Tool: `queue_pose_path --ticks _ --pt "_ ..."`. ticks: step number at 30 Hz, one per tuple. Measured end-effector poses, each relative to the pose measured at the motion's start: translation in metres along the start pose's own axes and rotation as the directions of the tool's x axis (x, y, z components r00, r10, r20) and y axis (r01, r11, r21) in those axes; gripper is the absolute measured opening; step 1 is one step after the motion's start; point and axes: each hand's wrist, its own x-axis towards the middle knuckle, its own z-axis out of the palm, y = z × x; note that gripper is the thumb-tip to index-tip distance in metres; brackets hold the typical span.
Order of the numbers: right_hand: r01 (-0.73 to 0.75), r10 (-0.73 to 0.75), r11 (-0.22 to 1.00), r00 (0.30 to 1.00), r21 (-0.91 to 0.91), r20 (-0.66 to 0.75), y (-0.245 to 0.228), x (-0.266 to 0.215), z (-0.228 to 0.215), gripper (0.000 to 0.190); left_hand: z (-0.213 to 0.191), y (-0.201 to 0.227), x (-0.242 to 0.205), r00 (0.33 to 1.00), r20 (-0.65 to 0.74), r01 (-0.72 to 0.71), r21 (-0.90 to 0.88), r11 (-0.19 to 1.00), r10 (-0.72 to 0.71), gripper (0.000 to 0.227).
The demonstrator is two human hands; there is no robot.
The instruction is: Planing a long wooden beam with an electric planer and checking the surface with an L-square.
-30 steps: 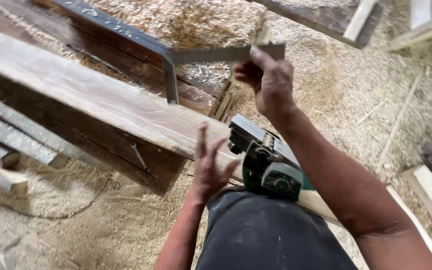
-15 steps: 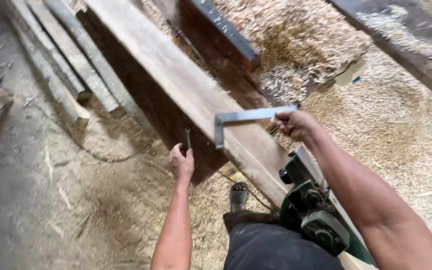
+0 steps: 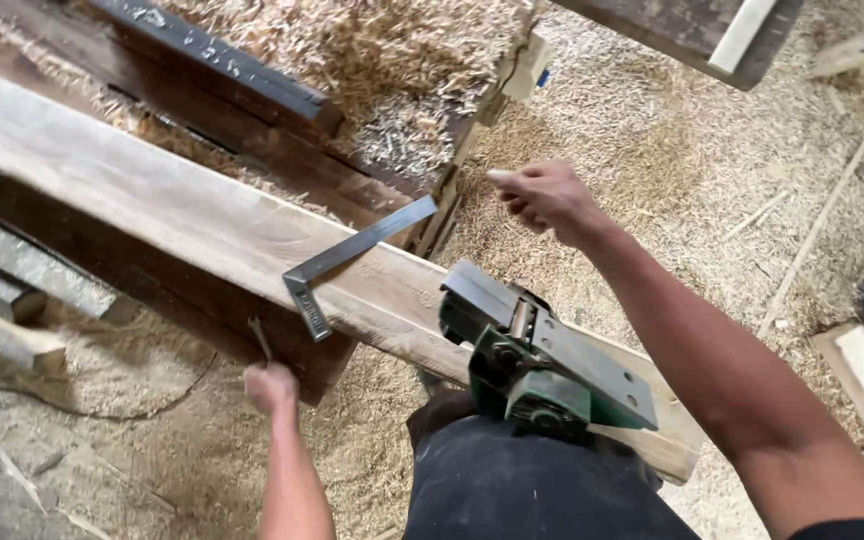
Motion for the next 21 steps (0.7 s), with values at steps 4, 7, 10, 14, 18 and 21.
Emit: queue_pose_path --ticks 4,7,10,14,18,21 --pt "0.245 -0.212 0.956 0.957 0.162 -0.199 0.043 -0.053 -0.027 0.037 -0.083 0.027 -0.075 0.927 0.17 0.332 -0.788 0.518 -0.335 0.013" --pt "0.293 -0.265 0.941 0.949 0.168 -0.17 0.061 -0.095 -0.011 0.035 -0.147 0.078 -0.119 0.963 0.041 0.108 -0.964 0.242 -0.265 0.006" --pt "0.312 -0.309 0.926 0.95 0.213 -0.047 0.05 -0.124 0.021 0.031 -0.198 0.145 -0.176 0.994 -0.07 -0.086 -0.974 0.208 0.081 0.005" --pt "0.593 -0.619 0.754 0.785 0.282 0.006 0.026 -0.139 0.041 0.044 -0.234 0.242 -0.236 0.583 -0.313 -0.651 -0.732 0.2 0.75 0.019" --pt "0.53 -0.553 0.649 0.822 0.546 -0.14 0.04 -0.141 0.029 0.034 -0.218 0.269 -0.249 0.486 -0.33 -0.695 -0.707 0.129 0.809 0.02" --pt "0.471 -0.478 0.521 0.852 0.712 -0.214 0.057 -0.137 0.001 0.029 -0.204 0.265 -0.249 0.669 -0.033 -0.461 -0.801 0.381 0.742 0.037"
